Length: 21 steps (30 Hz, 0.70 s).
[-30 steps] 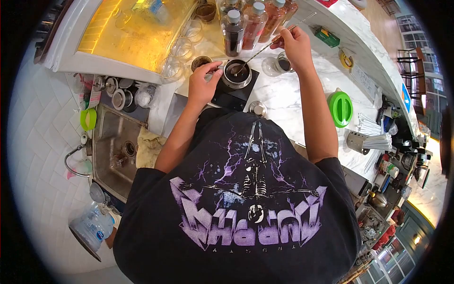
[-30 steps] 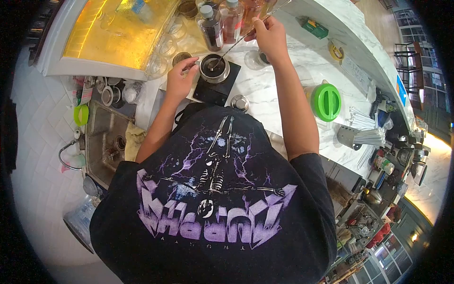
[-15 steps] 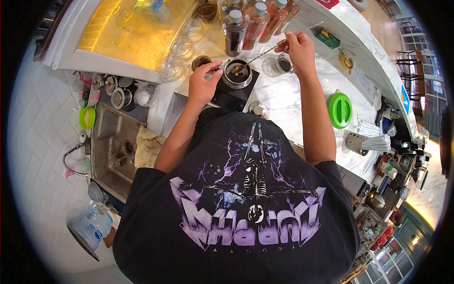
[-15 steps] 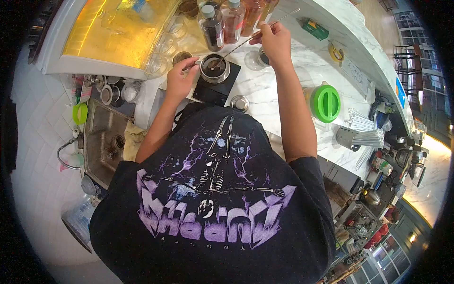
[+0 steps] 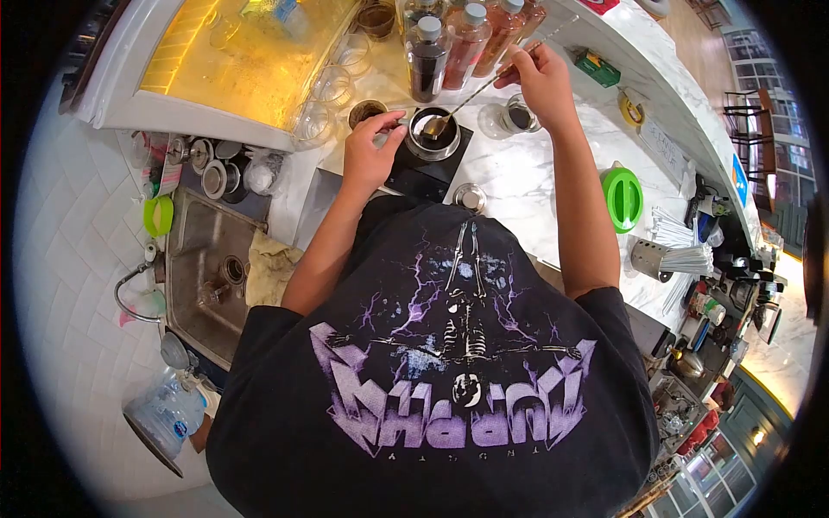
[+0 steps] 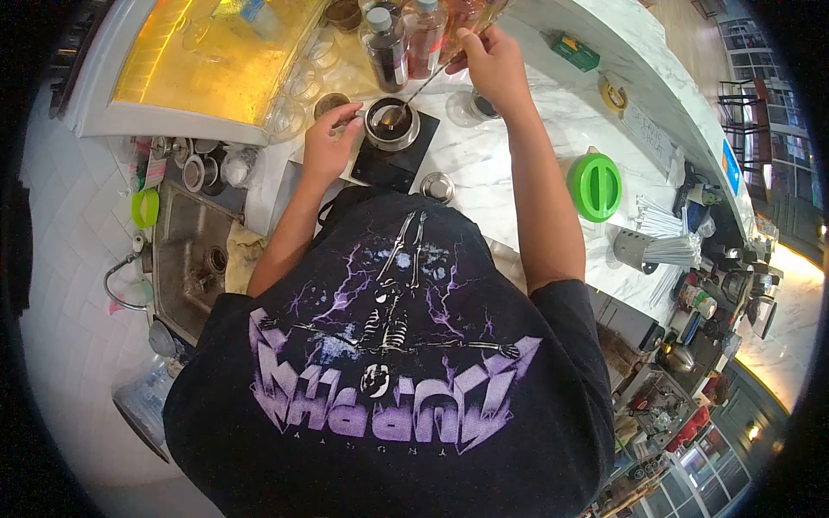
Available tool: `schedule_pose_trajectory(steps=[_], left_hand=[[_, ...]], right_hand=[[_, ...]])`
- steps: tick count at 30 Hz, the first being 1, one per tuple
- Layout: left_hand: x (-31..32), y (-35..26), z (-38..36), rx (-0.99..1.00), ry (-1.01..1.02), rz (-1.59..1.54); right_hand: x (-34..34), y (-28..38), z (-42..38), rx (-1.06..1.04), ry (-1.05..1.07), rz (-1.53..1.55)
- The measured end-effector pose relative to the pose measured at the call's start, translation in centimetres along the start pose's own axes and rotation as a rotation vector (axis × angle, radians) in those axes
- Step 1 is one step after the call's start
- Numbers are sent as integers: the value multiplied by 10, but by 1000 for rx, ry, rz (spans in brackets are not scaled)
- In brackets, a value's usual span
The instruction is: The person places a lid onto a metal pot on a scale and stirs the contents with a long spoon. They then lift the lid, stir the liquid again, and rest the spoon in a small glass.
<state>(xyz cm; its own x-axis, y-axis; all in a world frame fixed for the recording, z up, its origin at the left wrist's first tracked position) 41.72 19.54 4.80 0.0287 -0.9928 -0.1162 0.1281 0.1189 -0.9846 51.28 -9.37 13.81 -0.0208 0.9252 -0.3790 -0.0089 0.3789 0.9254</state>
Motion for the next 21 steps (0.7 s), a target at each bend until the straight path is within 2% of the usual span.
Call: schedule_pose_trajectory(steps=[5,9,11,21], left_hand=[[0,0,0,-15,34,31],[-1,0,0,12,31,52],[0,-5,-1,10,9,39],[0,-5,-1,42,-2,8]], right_hand=[[14,12,8,-89,110,-34],[13,9,13,-85,113,-35],[10,-5,15,4,100,44],[-1,-42,8,177,-12,200]])
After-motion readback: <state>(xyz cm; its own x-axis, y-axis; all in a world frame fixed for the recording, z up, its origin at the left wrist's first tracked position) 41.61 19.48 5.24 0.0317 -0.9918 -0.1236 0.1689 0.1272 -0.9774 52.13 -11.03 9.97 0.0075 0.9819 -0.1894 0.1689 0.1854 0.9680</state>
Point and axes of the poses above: each hand's wrist, its own z-axis towards the middle knuckle, its own x-axis out of the palm, y = z × x, the point moved 7 cm from there along z, towards the middle knuckle, and after that the axes turned 14 degrees about -z, right-handed, at the moved point
